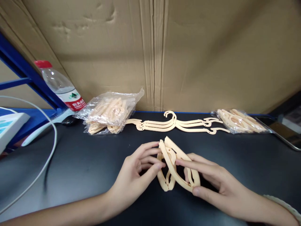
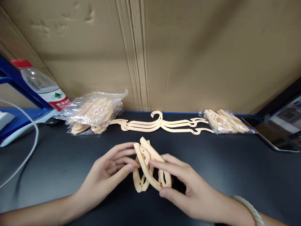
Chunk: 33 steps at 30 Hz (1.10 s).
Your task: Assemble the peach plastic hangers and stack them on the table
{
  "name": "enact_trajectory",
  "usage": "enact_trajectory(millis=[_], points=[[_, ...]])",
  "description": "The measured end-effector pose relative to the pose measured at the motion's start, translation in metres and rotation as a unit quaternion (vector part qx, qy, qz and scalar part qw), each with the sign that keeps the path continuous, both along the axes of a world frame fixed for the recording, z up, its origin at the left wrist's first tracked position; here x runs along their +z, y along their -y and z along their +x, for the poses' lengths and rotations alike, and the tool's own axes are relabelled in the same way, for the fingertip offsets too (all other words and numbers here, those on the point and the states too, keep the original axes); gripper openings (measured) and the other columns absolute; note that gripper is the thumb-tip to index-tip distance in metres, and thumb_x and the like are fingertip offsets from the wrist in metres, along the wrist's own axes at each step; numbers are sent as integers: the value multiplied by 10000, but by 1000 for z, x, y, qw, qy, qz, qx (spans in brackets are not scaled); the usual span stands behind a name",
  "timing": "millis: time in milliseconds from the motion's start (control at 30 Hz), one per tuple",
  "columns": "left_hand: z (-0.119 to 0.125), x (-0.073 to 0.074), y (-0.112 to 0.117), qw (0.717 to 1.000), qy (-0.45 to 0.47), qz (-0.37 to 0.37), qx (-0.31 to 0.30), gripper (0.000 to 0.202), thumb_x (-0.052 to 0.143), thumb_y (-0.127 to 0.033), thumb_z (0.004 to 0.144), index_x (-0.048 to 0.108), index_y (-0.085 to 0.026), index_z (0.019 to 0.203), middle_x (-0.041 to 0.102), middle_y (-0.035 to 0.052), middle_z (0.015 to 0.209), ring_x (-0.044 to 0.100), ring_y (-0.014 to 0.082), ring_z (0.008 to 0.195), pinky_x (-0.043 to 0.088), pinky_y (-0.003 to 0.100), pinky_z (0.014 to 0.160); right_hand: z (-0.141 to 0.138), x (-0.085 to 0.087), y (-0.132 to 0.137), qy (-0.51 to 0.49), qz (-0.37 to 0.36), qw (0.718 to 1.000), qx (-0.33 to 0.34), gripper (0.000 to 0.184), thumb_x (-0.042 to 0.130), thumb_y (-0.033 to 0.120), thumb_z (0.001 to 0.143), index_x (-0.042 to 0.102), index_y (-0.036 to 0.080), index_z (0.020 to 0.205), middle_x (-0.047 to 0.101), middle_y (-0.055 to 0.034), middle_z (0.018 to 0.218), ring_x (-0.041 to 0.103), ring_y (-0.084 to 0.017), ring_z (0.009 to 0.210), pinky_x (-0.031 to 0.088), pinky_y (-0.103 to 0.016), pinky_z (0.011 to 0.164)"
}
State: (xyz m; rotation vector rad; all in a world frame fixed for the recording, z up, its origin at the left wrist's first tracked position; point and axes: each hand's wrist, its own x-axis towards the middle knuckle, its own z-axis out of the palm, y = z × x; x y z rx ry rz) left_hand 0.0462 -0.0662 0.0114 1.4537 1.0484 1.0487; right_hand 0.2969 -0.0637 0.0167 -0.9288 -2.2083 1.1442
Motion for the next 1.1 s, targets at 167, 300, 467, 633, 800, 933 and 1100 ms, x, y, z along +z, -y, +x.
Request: enact_trajectory(millis=[167,300,467,633,800,933,1100], points=[[-8,-1,2,942,-226,235,-82,417,548,-132,895,503,-243,1295,551,90,1351,522,236,1246,454,372,1054,2,-4,-8,-12,-7,994,-109,406,540,357,956,535,258,1350,563,-91,1260,522,-234,1223,453,-371,1026],[-9,4,5,841,-370,313,-241,474,593,-153,869,503,-181,1334,526,118,1405,419,293,1343,341,460,1139,9,-5,-13,75,51,987,-134,387,484,366,976,534,237,1338,593,-89,1133,588,-227,1054,504,-394,936],[-8,6,5,814,-398,337,-256,537,615,-174,860,474,-170,1378,532,116,1404,438,297,1336,317,462,1149,12,-1,-10,176,119,973,-93,389,463,331,986,500,221,1358,581,-89,1059,564,-230,1012,505,-405,911],[-10,3,4,819,-393,339,-244,574,633,-153,834,477,-178,1386,535,103,1403,421,304,1347,313,466,1151,10,-1,-8,225,183,955,-61,435,509,344,963,482,172,1361,568,-104,1020,542,-262,969,499,-460,880],[-9,4,5,803,-428,340,-240,531,621,-161,838,510,-132,1356,532,124,1402,419,324,1345,349,474,1130,11,-2,-9,225,225,948,17,443,528,281,953,455,184,1380,551,-104,1043,522,-251,937,497,-423,822],[-11,3,5,803,-429,342,-232,548,599,-163,856,473,-142,1390,504,116,1427,402,318,1358,353,475,1126,8,-2,-10,244,234,940,52,397,531,228,947,499,189,1341,550,-98,1016,511,-253,910,487,-430,796],[-15,2,2,808,-428,334,-229,561,575,-178,879,433,-160,1422,462,106,1463,362,317,1381,330,485,1136,7,-1,-11,255,240,935,55,348,520,220,951,542,183,1297,555,-97,992,509,-248,893,483,-412,776]])
